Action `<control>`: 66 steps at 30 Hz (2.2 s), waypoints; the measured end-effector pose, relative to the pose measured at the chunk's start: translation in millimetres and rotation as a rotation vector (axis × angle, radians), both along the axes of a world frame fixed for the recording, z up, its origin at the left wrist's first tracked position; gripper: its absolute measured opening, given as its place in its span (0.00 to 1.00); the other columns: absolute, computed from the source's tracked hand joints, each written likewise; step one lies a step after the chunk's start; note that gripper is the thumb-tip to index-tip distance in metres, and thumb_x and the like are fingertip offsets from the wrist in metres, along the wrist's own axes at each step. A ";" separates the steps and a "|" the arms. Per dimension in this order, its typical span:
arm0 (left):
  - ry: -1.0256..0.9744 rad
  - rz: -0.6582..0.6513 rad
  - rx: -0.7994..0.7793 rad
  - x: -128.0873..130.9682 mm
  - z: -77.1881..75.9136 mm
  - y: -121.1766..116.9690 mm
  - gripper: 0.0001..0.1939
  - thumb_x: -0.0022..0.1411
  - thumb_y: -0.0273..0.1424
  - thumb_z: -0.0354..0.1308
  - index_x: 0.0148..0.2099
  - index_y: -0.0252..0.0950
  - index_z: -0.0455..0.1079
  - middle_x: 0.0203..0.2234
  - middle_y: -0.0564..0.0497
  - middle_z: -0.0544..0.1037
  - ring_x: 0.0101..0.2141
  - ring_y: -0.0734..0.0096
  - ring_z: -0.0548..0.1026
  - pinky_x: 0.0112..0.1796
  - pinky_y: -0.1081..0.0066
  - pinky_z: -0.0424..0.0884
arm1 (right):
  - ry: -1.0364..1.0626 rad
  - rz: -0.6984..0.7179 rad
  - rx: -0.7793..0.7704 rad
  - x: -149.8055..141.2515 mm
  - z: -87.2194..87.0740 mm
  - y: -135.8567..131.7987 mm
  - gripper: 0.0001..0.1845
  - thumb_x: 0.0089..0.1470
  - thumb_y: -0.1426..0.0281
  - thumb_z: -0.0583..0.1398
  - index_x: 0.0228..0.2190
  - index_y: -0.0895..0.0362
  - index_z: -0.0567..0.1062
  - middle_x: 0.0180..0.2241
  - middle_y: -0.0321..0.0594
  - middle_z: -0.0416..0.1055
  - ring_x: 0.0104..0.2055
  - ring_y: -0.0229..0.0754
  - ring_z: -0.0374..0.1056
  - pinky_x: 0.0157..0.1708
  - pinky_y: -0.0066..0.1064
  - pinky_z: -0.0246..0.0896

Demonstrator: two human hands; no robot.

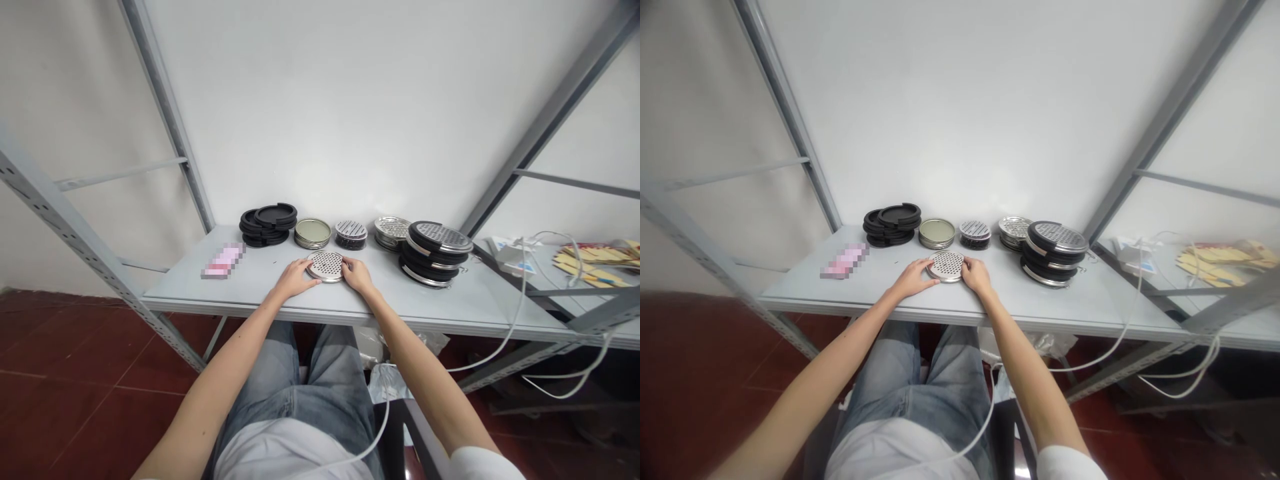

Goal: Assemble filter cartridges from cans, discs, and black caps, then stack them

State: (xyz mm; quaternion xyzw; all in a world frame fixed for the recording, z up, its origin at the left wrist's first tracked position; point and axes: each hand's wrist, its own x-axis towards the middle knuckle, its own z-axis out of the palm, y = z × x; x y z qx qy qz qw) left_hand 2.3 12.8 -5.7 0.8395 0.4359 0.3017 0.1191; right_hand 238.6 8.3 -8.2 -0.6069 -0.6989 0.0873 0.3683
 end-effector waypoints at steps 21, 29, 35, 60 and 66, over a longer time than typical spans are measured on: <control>-0.185 0.123 0.030 -2.2 6.6 -5.1 0.22 0.70 0.44 0.45 0.57 0.37 0.66 0.49 0.43 0.75 0.50 0.59 0.72 0.52 0.62 0.66 | 0.406 0.163 0.139 -1.3 2.5 -9.6 0.29 0.54 0.53 0.57 0.52 0.57 0.72 0.53 0.48 0.71 0.54 0.49 0.67 0.54 0.42 0.61; -0.238 0.092 0.031 -2.8 5.7 -4.9 0.23 0.70 0.43 0.45 0.58 0.34 0.64 0.50 0.42 0.74 0.51 0.60 0.71 0.54 0.61 0.65 | 0.361 0.093 0.190 0.3 -3.9 -5.2 0.24 0.50 0.58 0.62 0.46 0.57 0.77 0.46 0.47 0.76 0.47 0.48 0.70 0.47 0.41 0.64; -0.234 0.038 0.110 -2.1 9.6 -8.0 0.22 0.67 0.40 0.52 0.59 0.37 0.64 0.53 0.44 0.71 0.54 0.61 0.68 0.56 0.61 0.63 | 0.373 0.065 0.171 1.9 -3.1 -4.9 0.24 0.52 0.56 0.61 0.46 0.57 0.77 0.47 0.47 0.76 0.47 0.48 0.70 0.47 0.40 0.64; -0.023 0.081 0.270 1.5 6.2 -11.1 0.20 0.65 0.37 0.57 0.57 0.39 0.68 0.51 0.44 0.72 0.52 0.58 0.68 0.54 0.60 0.65 | -0.216 0.285 0.413 -12.2 6.5 -23.7 0.19 0.62 0.61 0.54 0.51 0.54 0.74 0.50 0.44 0.74 0.53 0.48 0.68 0.56 0.42 0.62; -0.005 -0.014 0.359 2.2 6.2 -10.7 0.21 0.65 0.34 0.57 0.58 0.36 0.67 0.57 0.42 0.69 0.58 0.58 0.66 0.57 0.59 0.64 | -0.258 0.317 0.479 -9.9 3.5 -21.2 0.18 0.61 0.62 0.56 0.50 0.52 0.75 0.48 0.42 0.76 0.51 0.48 0.71 0.52 0.40 0.67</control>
